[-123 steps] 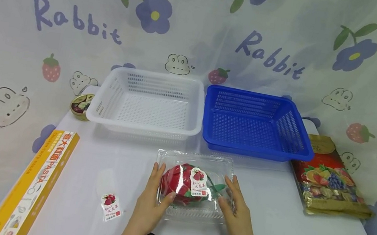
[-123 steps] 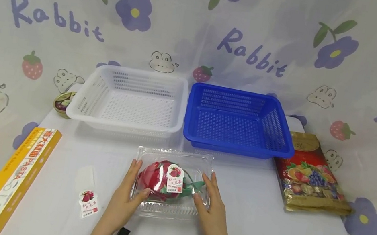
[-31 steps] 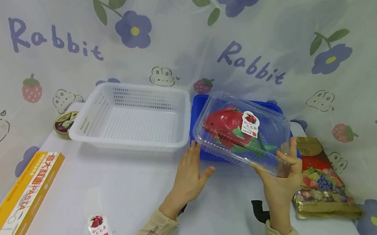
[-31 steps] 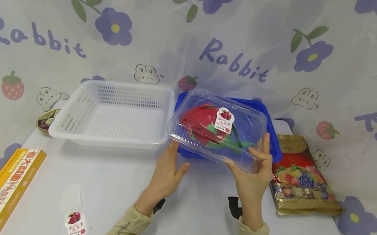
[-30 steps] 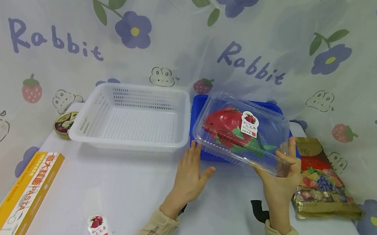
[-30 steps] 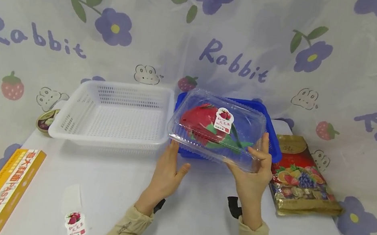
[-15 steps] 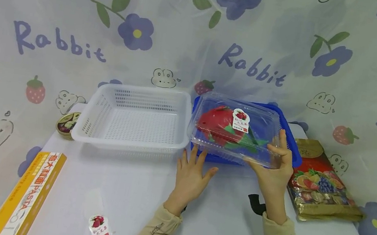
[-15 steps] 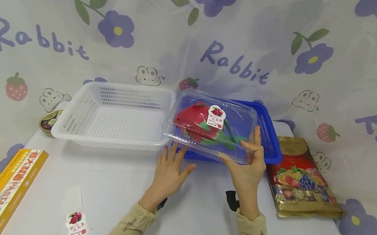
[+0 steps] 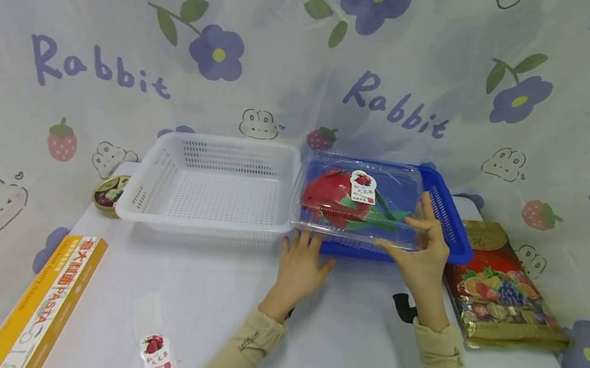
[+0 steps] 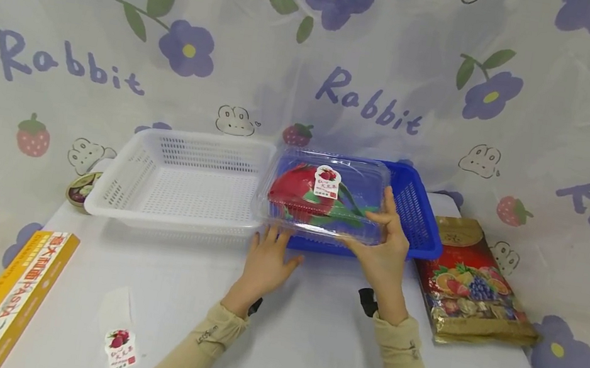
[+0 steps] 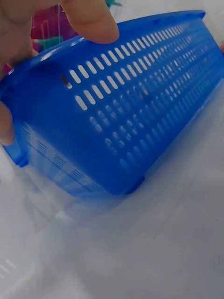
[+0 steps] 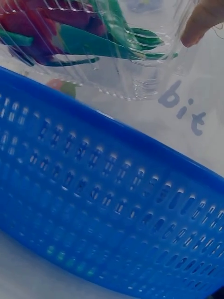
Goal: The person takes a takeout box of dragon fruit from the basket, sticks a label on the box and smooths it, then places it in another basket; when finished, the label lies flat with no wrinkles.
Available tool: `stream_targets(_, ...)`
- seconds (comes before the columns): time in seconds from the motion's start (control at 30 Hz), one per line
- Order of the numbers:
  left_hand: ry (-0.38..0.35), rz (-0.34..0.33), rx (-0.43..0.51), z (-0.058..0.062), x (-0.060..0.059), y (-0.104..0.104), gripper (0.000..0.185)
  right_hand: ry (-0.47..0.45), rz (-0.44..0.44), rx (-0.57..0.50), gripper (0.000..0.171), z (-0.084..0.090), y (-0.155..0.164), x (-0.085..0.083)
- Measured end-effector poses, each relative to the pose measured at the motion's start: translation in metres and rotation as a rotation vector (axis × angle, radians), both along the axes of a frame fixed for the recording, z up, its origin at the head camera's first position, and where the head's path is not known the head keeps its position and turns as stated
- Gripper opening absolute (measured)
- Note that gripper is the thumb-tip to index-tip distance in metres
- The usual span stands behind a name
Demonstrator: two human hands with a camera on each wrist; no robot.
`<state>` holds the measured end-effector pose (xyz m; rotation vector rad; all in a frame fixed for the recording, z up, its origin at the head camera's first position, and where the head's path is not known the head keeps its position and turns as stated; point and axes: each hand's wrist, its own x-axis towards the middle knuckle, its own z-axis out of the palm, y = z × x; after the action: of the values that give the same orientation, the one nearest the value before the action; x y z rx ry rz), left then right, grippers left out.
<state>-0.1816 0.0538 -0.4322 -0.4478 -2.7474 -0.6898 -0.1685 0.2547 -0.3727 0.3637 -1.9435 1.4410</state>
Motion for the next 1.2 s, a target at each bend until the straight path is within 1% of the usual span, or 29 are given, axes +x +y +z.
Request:
stream_targets(0.17,-0.045,-0.032,0.038,-0.002,-0.002,0.000,0.054,-0.023,0.012,0.033,0.055,-0.003,0.006,-0.008)
stream_targets(0.4,-0.078,-0.066,0.067,-0.003,-0.003,-0.001,0.049,-0.111,-0.013,0.008,0.053,-0.005,0.015,-0.015)
stream_targets(0.53,-0.101,-0.074,0.086,-0.003,-0.002,-0.001,0.049,-0.113,-0.032,0.021,0.054,-0.008,0.021,-0.020)
stream_targets(0.77,-0.150,-0.074,0.081,-0.003,-0.004,-0.001,0.051,-0.136,-0.039,0.029,0.052,-0.015,0.030,-0.028)
stream_targets(1.07,-0.156,-0.089,0.093,0.000,-0.004,-0.001,0.051,-0.149,-0.062,0.061,0.051,-0.021,0.040,-0.039)
stream_targets(1.2,-0.148,-0.083,0.084,0.001,-0.005,-0.001,0.051,-0.201,-0.054,0.060,0.049,-0.025,0.043,-0.043)
